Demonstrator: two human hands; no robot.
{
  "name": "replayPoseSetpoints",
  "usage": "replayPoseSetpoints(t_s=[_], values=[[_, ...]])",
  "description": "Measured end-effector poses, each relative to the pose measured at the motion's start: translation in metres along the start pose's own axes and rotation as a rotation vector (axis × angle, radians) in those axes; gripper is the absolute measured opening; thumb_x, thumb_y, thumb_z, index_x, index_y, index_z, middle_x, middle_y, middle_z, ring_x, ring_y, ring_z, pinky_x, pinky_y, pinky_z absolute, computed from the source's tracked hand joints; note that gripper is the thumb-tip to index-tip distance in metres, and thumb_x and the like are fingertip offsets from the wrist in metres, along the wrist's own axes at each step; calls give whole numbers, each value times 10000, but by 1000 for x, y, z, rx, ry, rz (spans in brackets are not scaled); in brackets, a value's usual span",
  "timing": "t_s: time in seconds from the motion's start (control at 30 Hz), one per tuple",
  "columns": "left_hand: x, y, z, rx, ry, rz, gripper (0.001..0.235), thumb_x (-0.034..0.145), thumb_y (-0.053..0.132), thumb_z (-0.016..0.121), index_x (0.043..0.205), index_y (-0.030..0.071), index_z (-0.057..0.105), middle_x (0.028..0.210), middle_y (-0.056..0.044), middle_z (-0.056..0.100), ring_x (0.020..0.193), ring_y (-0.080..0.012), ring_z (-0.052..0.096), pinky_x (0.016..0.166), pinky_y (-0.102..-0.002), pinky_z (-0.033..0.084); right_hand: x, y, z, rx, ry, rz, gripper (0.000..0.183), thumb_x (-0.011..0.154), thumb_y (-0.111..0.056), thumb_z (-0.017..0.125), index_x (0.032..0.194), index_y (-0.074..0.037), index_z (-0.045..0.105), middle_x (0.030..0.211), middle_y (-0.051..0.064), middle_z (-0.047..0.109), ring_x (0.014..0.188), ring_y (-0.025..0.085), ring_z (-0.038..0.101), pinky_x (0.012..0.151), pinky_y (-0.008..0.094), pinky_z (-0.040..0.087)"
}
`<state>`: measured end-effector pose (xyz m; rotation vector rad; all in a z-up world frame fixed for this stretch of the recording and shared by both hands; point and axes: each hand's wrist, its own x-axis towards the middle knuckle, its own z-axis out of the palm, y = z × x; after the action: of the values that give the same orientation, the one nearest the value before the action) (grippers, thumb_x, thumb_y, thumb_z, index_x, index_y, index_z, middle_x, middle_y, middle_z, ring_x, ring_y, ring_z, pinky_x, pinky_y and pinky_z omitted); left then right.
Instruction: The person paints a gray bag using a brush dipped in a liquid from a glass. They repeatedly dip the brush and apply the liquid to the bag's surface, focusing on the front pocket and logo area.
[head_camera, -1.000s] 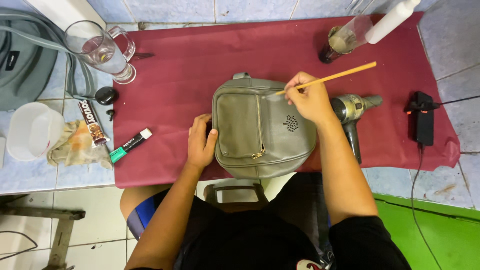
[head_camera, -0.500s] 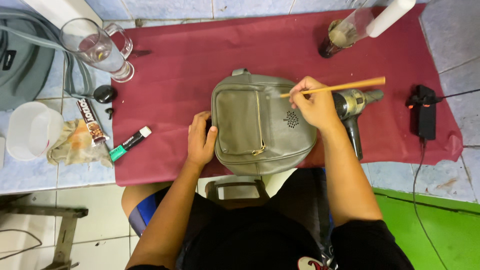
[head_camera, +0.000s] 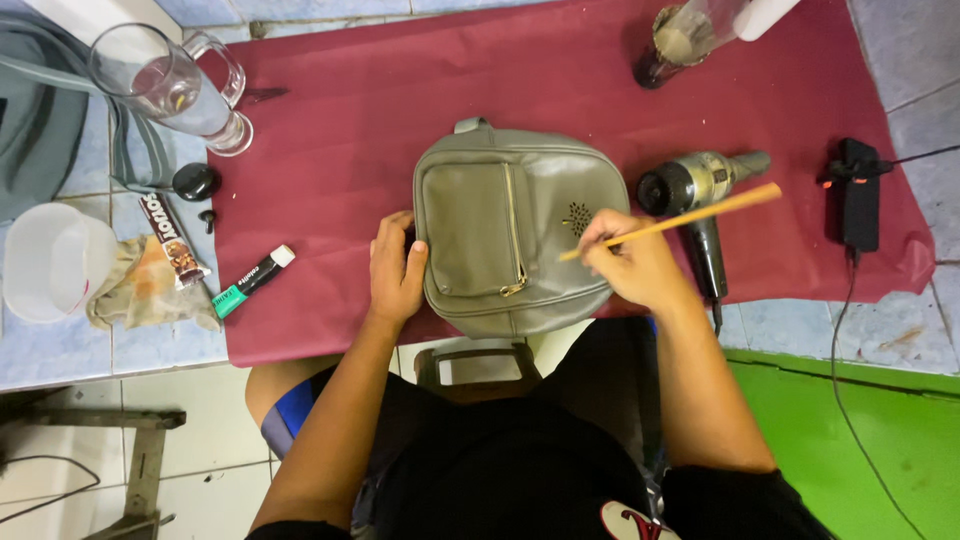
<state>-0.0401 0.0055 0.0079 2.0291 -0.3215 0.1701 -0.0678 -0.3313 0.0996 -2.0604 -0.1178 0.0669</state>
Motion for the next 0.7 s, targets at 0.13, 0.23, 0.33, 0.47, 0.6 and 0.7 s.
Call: replayPoseSetpoints(t_s=[0.13, 0.23, 0.33, 0.47, 0.6, 0.7], values=[[0, 3, -1, -4, -2, 4, 366, 1074, 359, 416, 1317, 113, 538, 1319, -96, 555, 1225, -324, 567, 1009, -429, 369, -17, -3, 7, -39, 64, -28, 121, 819, -25, 651, 885, -81, 736, 589, 62, 699, 543, 148, 599, 535, 257, 429], [1, 0, 0, -1, -3, 5, 372, 1071, 371, 427, 1318, 116, 536, 1318, -91, 555, 1227, -316, 567, 1010, -425, 366, -31, 3, 2, -29, -20, 47, 73, 772, -65, 685, 792, -115, 734, 527, 55, 662, 493, 153, 542, 503, 276, 422], [-1, 2, 0, -7, 7, 37, 363, 1075, 353, 430, 1309, 100, 545, 1305, -110, 557, 1211, -337, 573, 998, -423, 367, -37, -2, 2, -17, 106, 37, 115, 817, -43, 673, 854, -113, 757, 566, 34, 690, 491, 114, 567, 498, 217, 408], [0, 6, 0, -13, 14, 28, 364, 1079, 356, 423, 1308, 100, 545, 1304, -103, 562, 1206, -328, 578, 1006, -419, 362, -42, 8, 0, 64, 71, 58, 142, 810, -13, 629, 879, -58, 745, 613, 75, 710, 537, 133, 613, 532, 237, 455], [0, 1, 1, -17, 28, 27, 353, 1076, 343, 440, 1320, 111, 546, 1305, -88, 565, 1205, -320, 581, 1005, -418, 367, -36, 0, 12, 70, 147, 17, 167, 848, 28, 656, 940, -60, 764, 674, 91, 738, 590, 128, 660, 554, 223, 483], [-3, -1, 0, -21, 18, 28, 359, 1072, 351, 439, 1315, 110, 547, 1310, -90, 562, 1215, -328, 574, 1013, -426, 359, -46, 12, 10, 102, 80, 61, 100, 806, 22, 654, 831, -29, 736, 597, 111, 696, 530, 158, 648, 522, 258, 512]])
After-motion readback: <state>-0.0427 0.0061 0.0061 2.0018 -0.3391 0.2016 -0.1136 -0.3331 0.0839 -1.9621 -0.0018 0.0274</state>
